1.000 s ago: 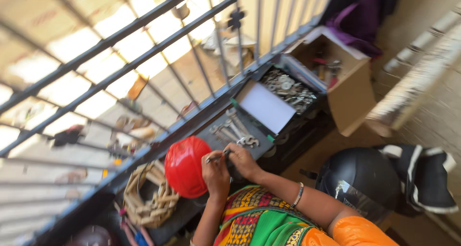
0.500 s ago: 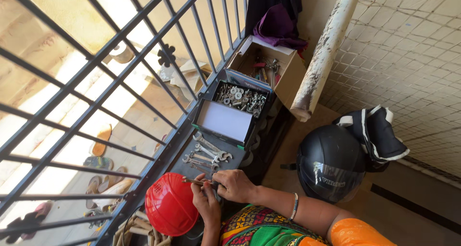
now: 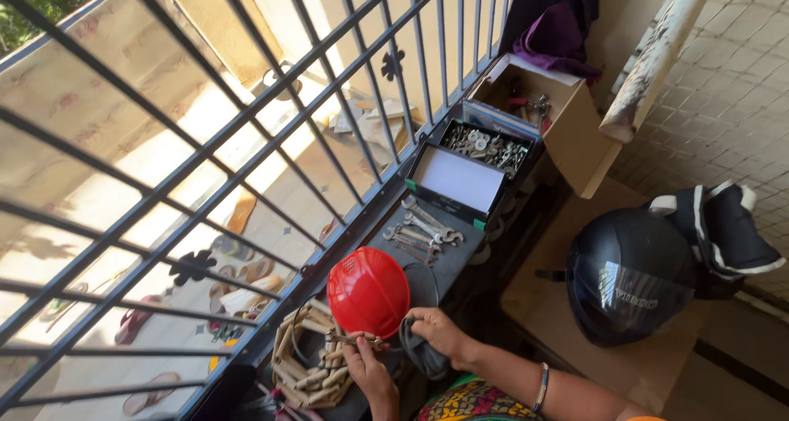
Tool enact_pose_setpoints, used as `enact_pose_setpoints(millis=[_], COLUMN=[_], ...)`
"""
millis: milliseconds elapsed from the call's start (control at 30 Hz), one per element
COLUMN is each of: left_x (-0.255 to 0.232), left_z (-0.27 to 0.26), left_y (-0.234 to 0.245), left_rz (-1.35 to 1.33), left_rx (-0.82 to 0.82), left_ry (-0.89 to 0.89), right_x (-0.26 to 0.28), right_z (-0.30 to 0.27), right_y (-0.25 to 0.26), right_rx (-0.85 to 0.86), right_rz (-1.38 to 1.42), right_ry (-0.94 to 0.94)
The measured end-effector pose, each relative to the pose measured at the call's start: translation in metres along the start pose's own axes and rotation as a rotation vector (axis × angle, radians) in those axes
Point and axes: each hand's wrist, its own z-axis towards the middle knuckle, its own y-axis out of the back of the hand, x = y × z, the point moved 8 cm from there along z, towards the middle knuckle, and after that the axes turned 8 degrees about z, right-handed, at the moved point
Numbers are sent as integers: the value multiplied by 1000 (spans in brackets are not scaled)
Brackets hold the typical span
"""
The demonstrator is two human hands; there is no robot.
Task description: The person cleans and reassembles a ceiling fan motor and its housing by hand and using various tools including wrenches and a cloth.
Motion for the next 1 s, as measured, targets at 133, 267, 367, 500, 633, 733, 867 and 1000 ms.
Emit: enact_pose_setpoints(millis=[133, 267, 367, 500, 633, 733, 867, 1000], left_x=[10, 27, 26, 15, 4, -6, 5, 33], left_z=[-19, -50, -71, -69, -40, -11, 16, 27], left_y=[41, 46, 51, 79, 123, 158, 197, 200], left_rz=[26, -5, -4, -20, -43, -58, -110, -75], left_rx=[-27, 103, 161, 175, 64, -23, -111, -40], left_ry=[200, 322, 347, 322, 232, 128, 78, 133], right_x=[-12, -29, -50, -74, -85, -84, -86, -93], right_z=[-21, -43, -64, -88, -96, -96, -87, -80], right_y=[-5, -15, -8, -19, -33, -49, -76, -95], right_rx=[7, 174, 197, 198, 147, 209, 231, 234], right_rz=[354, 813, 790, 864, 840, 821, 755, 734], right_ry=[-148, -164, -127, -122, -132, -140, -184, -247])
